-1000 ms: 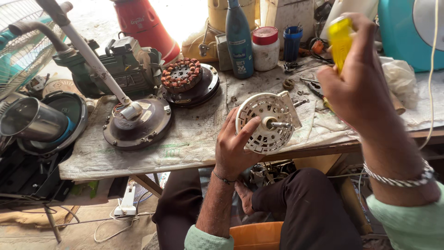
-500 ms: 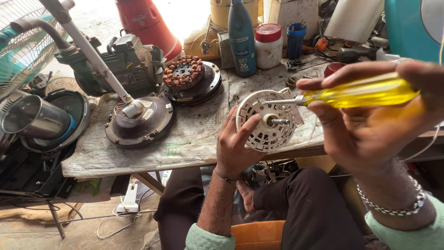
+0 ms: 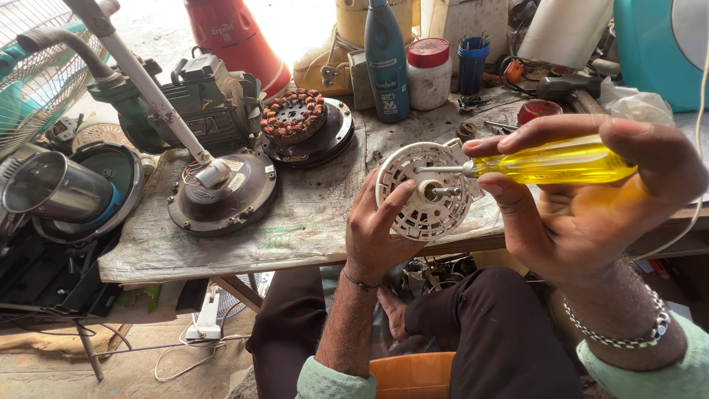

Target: The person disassembles a small motor, removes the end cap, and then reassembles it by fitting the cap back onto the shaft. They use a screwdriver to tighten a screw on the end cap to secure it in place.

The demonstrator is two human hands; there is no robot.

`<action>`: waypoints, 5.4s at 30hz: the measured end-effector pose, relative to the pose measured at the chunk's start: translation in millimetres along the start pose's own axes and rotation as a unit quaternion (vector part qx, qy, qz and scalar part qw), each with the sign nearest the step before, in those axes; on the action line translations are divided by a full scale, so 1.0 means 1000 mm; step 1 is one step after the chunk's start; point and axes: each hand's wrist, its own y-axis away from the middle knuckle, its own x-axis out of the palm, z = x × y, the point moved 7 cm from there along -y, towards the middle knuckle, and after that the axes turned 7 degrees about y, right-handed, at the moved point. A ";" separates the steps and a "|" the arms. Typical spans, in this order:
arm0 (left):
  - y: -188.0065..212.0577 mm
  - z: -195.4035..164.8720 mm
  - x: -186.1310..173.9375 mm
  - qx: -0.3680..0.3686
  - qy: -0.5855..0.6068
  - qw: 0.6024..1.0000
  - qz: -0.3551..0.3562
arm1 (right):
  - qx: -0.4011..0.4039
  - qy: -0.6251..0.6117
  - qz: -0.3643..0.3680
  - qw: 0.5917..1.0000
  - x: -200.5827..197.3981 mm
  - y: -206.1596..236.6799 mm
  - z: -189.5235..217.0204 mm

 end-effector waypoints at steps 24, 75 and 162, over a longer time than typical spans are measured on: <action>0.001 0.002 0.003 -0.002 -0.008 1.000 0.007 | -0.050 0.003 -0.033 0.998 0.013 -0.017 -0.001; 0.000 0.004 -0.001 -0.018 0.004 1.000 -0.004 | -0.021 0.158 0.016 0.987 0.019 -0.043 0.004; -0.018 0.005 -0.011 -0.159 -0.098 0.935 0.303 | 0.260 0.236 0.262 0.899 -0.003 0.038 -0.013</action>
